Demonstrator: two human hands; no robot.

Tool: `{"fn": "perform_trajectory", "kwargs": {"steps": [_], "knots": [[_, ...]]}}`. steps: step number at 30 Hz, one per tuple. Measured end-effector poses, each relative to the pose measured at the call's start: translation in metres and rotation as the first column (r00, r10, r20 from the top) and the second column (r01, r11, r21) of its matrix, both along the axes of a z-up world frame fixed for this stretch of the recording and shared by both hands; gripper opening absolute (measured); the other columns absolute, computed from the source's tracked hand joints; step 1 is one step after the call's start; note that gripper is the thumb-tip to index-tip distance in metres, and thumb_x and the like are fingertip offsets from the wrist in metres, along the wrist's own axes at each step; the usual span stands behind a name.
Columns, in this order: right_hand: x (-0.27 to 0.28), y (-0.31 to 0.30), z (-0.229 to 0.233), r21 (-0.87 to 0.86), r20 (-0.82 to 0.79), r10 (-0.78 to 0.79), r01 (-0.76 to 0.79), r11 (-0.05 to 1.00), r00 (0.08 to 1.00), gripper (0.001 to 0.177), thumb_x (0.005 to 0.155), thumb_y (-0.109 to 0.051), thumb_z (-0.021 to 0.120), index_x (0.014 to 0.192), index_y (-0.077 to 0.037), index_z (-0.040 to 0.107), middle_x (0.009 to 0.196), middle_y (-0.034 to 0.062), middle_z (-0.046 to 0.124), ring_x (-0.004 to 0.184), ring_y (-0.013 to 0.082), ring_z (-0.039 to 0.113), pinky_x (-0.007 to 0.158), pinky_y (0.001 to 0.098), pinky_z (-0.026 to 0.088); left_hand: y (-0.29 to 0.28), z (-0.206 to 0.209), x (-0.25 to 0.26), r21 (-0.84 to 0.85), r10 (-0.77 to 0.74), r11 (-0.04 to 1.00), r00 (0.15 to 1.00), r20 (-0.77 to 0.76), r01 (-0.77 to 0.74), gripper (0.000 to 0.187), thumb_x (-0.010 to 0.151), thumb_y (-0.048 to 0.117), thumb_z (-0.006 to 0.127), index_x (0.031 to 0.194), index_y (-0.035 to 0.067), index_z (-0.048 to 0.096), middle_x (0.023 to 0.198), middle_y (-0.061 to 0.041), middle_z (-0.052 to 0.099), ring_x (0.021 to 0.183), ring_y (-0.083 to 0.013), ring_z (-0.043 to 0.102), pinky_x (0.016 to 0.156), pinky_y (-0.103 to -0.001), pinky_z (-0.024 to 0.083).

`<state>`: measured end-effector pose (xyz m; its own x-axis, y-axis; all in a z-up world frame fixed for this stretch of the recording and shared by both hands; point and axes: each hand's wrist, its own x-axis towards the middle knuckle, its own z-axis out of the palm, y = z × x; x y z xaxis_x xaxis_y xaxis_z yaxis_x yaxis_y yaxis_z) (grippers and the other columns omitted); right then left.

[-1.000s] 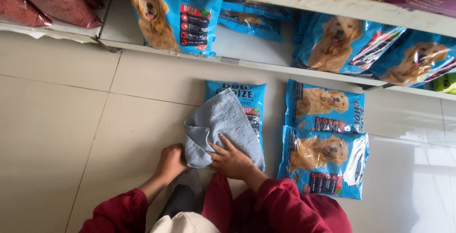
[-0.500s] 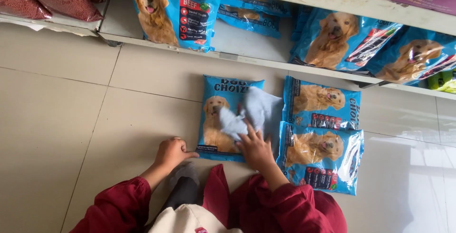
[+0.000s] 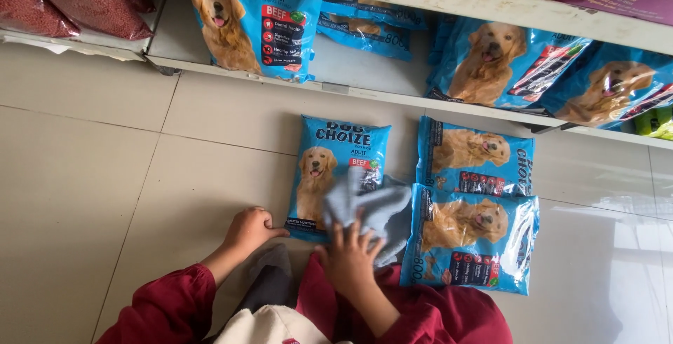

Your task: Wiping down bags of dog food with a cloth in a grocery store aisle

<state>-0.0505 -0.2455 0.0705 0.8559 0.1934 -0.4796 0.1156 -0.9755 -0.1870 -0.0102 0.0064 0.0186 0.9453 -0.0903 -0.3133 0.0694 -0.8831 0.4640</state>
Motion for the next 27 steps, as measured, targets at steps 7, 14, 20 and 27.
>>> {"fn": "perform_trajectory", "kwargs": {"steps": [7, 14, 20, 27], "knots": [[-0.003, -0.003, -0.045, 0.206, 0.29, 0.281, -0.346, 0.915, 0.915, 0.047, 0.096, -0.049, 0.057, 0.141, -0.037, 0.06, 0.169, 0.0046, 0.008, 0.148, 0.0458, 0.021, 0.106, 0.0873, 0.011, 0.006, -0.02, -0.003, 0.085, -0.024, 0.996, 1.0, 0.011, 0.023, 0.022, 0.069, 0.019, 0.08, 0.065, 0.002, 0.067, 0.076, -0.011, 0.07, 0.061, -0.0276, 0.065, 0.066, -0.039, 0.054], [0.026, -0.046, -0.011, 0.144, 0.062, 0.28, -0.287, 0.947, 0.958, 0.035, 0.095, -0.053, 0.051, 0.126, -0.051, 0.067, 0.169, -0.0117, 0.01, 0.155, 0.0373, 0.003, 0.114, 0.0837, 0.001, 0.003, -0.008, -0.002, 0.058, 0.006, 0.998, 0.998, -0.062, -0.003, 0.042, 0.067, 0.043, 0.092, 0.063, 0.009, 0.068, 0.07, -0.003, 0.068, 0.062, -0.0211, 0.065, 0.067, -0.034, 0.053], [0.042, -0.068, 0.022, 0.07, -0.123, 0.067, -0.059, 0.996, 0.99, 0.026, 0.091, -0.04, 0.067, 0.109, -0.058, 0.073, 0.17, -0.0219, 0.008, 0.158, 0.038, 0.008, 0.118, 0.08, 0.006, -0.008, 0.022, 0.004, 0.043, 0.011, 0.999, 0.988, -0.157, -0.005, 0.046, 0.069, 0.049, 0.087, 0.069, 0.006, 0.071, 0.076, -0.014, 0.07, 0.088, -0.0374, 0.073, 0.076, -0.046, 0.06], [0.025, -0.006, 0.014, 0.273, 0.36, -0.005, -0.099, 0.957, 0.933, 0.029, 0.081, -0.019, 0.08, 0.097, -0.044, 0.079, 0.13, -0.0037, 0.067, 0.131, 0.0362, 0.057, 0.106, 0.0877, 0.021, -0.006, 0.011, 0.002, 0.0, 0.051, 0.999, 0.989, -0.141, -0.052, 0.049, 0.068, 0.053, 0.088, 0.062, 0.008, 0.069, 0.07, -0.011, 0.067, 0.082, -0.0356, 0.073, 0.072, -0.043, 0.059]]}}
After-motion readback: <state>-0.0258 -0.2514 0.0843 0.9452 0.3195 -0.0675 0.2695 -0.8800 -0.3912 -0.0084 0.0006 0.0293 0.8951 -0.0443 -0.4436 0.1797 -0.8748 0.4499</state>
